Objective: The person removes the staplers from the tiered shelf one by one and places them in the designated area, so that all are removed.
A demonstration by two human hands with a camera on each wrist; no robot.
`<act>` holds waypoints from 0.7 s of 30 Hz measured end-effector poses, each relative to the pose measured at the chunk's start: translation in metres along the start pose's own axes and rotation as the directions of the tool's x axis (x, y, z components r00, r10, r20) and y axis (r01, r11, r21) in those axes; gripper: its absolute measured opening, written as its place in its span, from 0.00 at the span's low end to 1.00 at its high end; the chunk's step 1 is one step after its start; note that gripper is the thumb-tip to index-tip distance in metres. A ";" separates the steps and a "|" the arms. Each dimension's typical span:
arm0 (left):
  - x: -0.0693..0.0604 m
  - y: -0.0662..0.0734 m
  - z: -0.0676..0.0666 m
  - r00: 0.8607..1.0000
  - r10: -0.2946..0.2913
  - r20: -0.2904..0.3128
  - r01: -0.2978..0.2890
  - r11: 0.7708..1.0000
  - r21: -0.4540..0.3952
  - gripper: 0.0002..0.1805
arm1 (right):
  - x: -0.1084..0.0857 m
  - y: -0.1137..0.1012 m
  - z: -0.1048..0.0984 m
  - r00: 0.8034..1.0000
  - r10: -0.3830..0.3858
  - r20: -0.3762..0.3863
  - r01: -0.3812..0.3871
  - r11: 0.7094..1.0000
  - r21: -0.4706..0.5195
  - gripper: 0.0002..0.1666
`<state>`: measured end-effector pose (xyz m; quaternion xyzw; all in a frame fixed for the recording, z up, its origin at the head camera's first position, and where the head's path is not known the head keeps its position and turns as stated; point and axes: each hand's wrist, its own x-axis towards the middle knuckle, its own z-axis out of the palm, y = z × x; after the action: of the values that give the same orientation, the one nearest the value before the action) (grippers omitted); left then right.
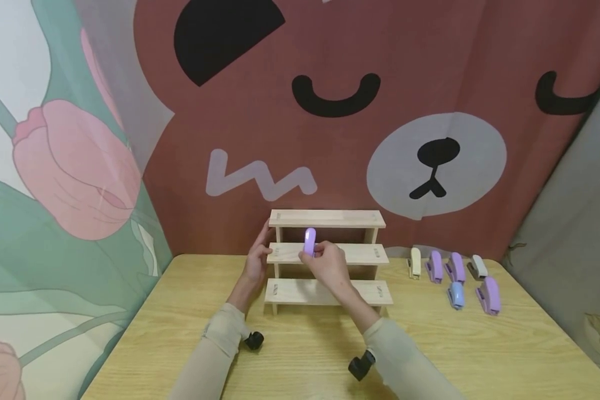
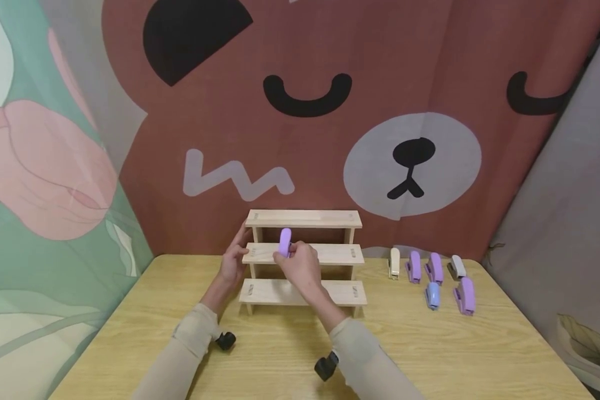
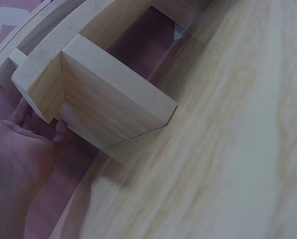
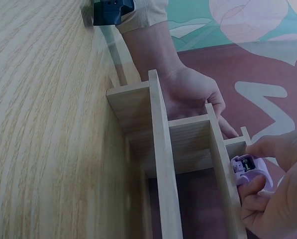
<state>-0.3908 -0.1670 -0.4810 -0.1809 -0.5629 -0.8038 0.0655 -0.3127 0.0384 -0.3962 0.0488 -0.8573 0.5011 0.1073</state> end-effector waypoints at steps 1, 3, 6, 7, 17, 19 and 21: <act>0.000 0.000 0.000 1.000 0.005 0.001 -0.005 1.000 0.004 0.45 | 0.000 0.000 0.000 1.000 0.005 0.001 -0.005 1.000 0.005 0.26; -0.001 0.001 0.002 1.000 0.010 0.002 -0.010 1.000 0.010 0.45 | 0.001 0.002 0.000 1.000 0.012 0.001 -0.012 1.000 0.013 0.26; -0.002 0.002 0.003 1.000 0.012 0.007 -0.012 1.000 0.016 0.46 | 0.001 0.004 0.000 1.000 0.011 -0.004 -0.011 1.000 0.020 0.25; -0.002 0.003 0.004 1.000 0.009 0.006 -0.009 1.000 0.016 0.46 | 0.001 0.004 0.000 1.000 0.009 -0.007 -0.009 1.000 0.019 0.24; -0.001 0.001 0.003 0.999 0.031 0.011 -0.031 0.999 0.017 0.45 | 0.000 0.004 0.002 0.999 -0.029 -0.037 0.030 0.999 0.021 0.20; -0.001 0.001 0.002 1.000 0.028 0.008 -0.028 0.999 0.018 0.45 | -0.001 0.004 0.001 0.999 -0.031 -0.042 0.032 0.999 0.026 0.20; -0.001 0.002 0.002 1.000 0.023 0.001 -0.023 1.000 0.018 0.45 | -0.002 0.002 0.000 0.998 -0.035 -0.048 0.037 0.999 0.028 0.20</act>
<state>-0.3887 -0.1660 -0.4793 -0.1872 -0.5682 -0.7977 0.0761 -0.3114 0.0396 -0.3987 0.0539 -0.8461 0.5126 0.1359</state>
